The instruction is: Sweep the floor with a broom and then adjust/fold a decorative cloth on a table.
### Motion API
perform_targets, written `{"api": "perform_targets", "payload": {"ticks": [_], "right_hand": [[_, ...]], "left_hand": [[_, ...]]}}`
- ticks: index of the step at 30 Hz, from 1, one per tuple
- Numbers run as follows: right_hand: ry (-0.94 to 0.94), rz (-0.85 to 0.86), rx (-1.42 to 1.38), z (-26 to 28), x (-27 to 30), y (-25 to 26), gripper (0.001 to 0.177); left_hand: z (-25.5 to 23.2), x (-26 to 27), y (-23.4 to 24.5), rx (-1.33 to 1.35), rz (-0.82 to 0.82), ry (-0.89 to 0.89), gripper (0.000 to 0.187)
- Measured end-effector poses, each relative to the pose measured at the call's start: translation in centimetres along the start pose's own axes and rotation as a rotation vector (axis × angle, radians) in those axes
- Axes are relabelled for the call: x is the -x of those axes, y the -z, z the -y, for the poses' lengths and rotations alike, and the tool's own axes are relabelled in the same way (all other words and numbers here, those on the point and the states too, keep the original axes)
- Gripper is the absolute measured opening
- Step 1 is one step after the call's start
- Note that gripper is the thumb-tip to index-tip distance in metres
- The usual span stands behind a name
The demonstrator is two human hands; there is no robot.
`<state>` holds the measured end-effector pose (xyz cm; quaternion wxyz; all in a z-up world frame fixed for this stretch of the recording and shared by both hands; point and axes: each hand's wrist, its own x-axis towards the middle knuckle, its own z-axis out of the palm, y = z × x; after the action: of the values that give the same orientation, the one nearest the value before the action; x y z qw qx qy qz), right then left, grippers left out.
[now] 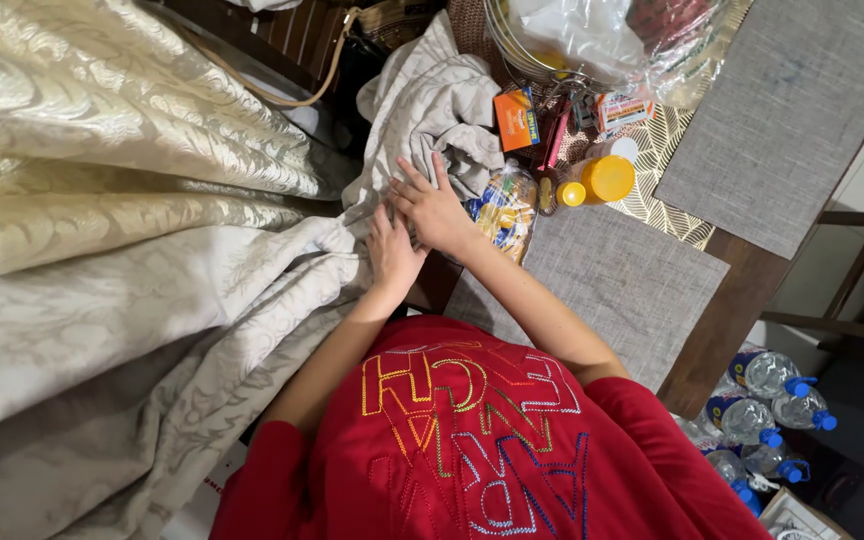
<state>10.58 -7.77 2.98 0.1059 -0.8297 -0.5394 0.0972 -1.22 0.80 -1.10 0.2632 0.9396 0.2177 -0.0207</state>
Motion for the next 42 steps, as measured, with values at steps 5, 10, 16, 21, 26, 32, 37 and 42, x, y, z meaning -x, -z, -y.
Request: {"api": "perform_targets", "payload": {"ticks": [5, 10, 16, 21, 26, 32, 37, 42], "right_hand": [[0.036, -0.032, 0.002, 0.3, -0.3, 0.0, 0.062], [0.045, -0.047, 0.058, 0.6, -0.3, 0.6, 0.058], [0.077, -0.147, -0.003, 1.9, 0.1, 3.1, 0.060], [0.181, -0.543, -0.111, 4.3, 0.5, 5.5, 0.050], [0.361, -0.860, -0.041, 5.7, 2.8, 4.3, 0.045], [0.476, -1.064, 0.015, 9.3, 6.7, 2.4, 0.055], [0.372, -1.063, 0.016, 12.9, 13.2, -1.6, 0.052], [0.236, -1.070, 0.005, 16.4, 19.9, -5.0, 0.045]], "left_hand": [[-0.4, 0.1, 1.0, -0.013, 0.029, 0.042, 0.099], [-0.6, 0.3, 1.3, 0.007, -0.017, 0.009, 0.098], [-1.5, 1.4, 2.8, 0.060, -0.090, 0.039, 0.088], [-2.8, 4.3, 6.2, 0.324, -0.373, -0.194, 0.073], [-1.9, 7.9, 7.2, 0.268, -0.596, -0.421, 0.056], [-1.3, 13.7, 6.7, 0.326, -0.716, -0.526, 0.052], [-1.1, 20.4, 5.6, 0.388, -0.690, -0.575, 0.053], [-1.5, 27.5, 3.5, 0.384, -0.595, -0.572, 0.051]]}}
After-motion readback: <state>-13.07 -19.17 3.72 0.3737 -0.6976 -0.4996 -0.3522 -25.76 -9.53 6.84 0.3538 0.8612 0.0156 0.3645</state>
